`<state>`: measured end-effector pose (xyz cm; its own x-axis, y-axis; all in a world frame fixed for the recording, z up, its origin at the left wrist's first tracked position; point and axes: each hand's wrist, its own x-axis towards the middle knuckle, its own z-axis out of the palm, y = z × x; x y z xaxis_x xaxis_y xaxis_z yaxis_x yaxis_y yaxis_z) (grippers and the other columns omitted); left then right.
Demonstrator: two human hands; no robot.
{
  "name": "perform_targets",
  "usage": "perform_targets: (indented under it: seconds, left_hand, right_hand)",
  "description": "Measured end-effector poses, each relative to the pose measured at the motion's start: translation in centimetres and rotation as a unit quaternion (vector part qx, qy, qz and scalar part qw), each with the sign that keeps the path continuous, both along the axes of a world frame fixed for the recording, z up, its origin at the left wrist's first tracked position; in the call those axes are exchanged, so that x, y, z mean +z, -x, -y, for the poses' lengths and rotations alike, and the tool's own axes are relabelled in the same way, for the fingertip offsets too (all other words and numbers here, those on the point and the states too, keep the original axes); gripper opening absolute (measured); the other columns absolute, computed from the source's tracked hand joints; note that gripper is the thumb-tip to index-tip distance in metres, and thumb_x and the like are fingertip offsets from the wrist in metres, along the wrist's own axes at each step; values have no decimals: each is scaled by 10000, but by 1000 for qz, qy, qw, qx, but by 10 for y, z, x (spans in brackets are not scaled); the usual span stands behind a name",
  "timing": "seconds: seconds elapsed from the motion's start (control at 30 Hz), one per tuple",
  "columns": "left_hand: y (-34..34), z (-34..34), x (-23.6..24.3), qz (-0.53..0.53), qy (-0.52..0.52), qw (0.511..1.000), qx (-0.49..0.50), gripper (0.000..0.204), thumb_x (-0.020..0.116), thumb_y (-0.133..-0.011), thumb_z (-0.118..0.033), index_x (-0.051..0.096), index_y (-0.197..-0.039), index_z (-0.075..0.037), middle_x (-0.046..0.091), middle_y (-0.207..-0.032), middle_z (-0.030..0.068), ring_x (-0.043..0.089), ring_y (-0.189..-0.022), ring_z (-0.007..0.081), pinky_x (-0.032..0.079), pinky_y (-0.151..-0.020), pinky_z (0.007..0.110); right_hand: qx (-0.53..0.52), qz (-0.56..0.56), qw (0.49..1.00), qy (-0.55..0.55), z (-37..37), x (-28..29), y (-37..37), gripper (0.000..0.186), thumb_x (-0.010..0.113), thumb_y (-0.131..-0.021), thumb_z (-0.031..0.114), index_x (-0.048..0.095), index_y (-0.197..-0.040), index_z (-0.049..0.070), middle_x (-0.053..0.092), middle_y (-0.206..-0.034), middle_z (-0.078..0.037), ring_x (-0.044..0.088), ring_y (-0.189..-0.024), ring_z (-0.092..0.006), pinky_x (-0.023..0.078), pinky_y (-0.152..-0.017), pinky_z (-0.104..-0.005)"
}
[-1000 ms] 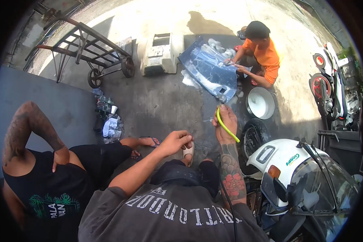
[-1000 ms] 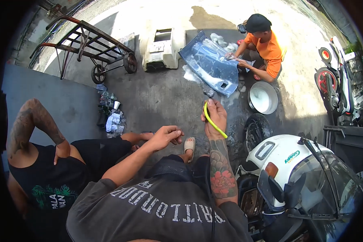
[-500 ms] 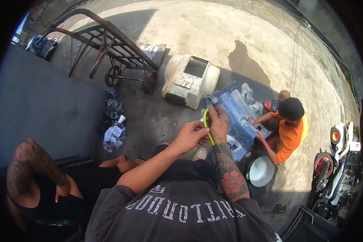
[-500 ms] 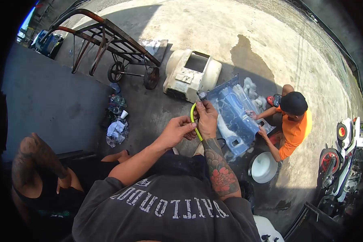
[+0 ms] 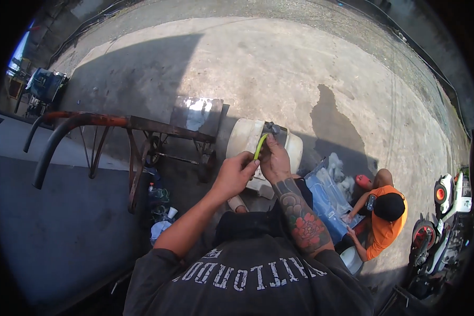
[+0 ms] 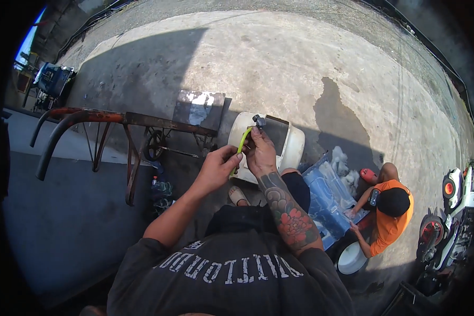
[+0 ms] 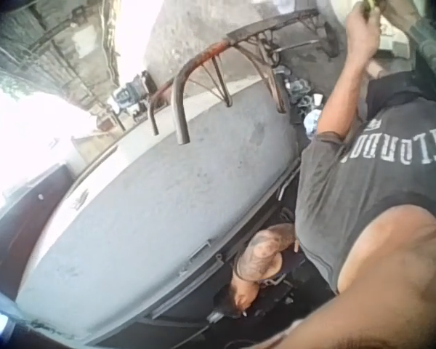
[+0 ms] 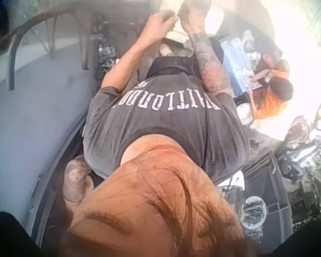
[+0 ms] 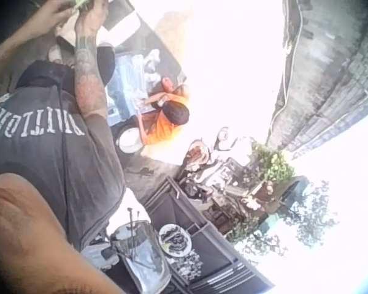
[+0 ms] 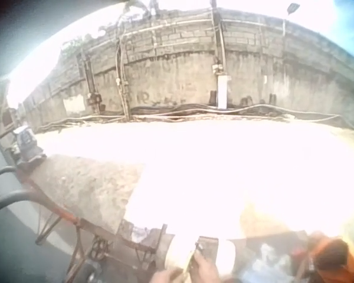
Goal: Cleaning and repairing a small engine carburetor part using various tools.
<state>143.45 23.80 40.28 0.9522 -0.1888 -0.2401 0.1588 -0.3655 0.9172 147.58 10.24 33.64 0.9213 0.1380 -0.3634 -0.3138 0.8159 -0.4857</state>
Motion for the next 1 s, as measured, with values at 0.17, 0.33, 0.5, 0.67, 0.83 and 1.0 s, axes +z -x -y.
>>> perform_targets:
  seconds: [0.17, 0.33, 0.5, 0.67, 0.83, 1.0]
  left_hand:
    - [-116, -11, -10, -27, 63, 998, 3, 272, 578, -937, -213, 592, -1018, 47, 614, -773, 65, 565, -714, 101, 471, -653, 261]
    - [-244, 13, -33, -36, 129, 991, 17, 293, 543, -956, -249, 587, -1016, 34, 626, -817, 71, 597, -754, 129, 489, -678, 268]
    - [-449, 92, -67, -25, 96, 995, 11, 350, 532, -961, -305, 589, -1035, 32, 651, -846, 90, 620, -803, 141, 493, -721, 285]
    - [-627, 155, -101, -36, 73, 996, 41, 281, 532, -962, -234, 596, -1050, 25, 651, -891, 96, 615, -843, 162, 490, -756, 299]
    - [-772, 287, -64, -32, 82, 990, -107, 245, 586, -931, -163, 585, -1089, 24, 652, -906, 84, 601, -836, 139, 489, -757, 282]
    - [-875, 449, -36, -5, 145, 951, -273, 280, 610, -907, -114, 568, -1153, 14, 633, -946, 84, 595, -886, 147, 489, -798, 289]
  right_hand:
    - [9, 46, 999, 15, 4, 3, -132, 199, 590, -931, 262, 611, -981, 71, 617, -838, -14, 567, -720, -121, 471, -613, -266]
    - [31, 107, 994, 20, 34, -24, -278, 223, 577, -937, 275, 608, -956, 55, 597, -809, -32, 536, -683, -115, 447, -605, -264]
    - [0, 73, 994, 77, 114, -76, -449, 272, 577, -928, 312, 578, -953, 42, 577, -789, -69, 539, -654, -141, 441, -588, -258]
    - [38, 150, 980, 128, 218, -77, -603, 266, 588, -932, 268, 617, -915, 4, 621, -785, -57, 559, -688, -112, 433, -629, -236]
    - [-34, 70, 993, 90, 337, -44, -676, 199, 587, -936, 205, 614, -935, 7, 598, -755, -24, 544, -648, -90, 443, -597, -223]
    - [-113, 78, 987, 78, 449, -12, -710, 177, 577, -942, 187, 615, -952, 14, 591, -756, -8, 534, -655, -79, 430, -606, -222]
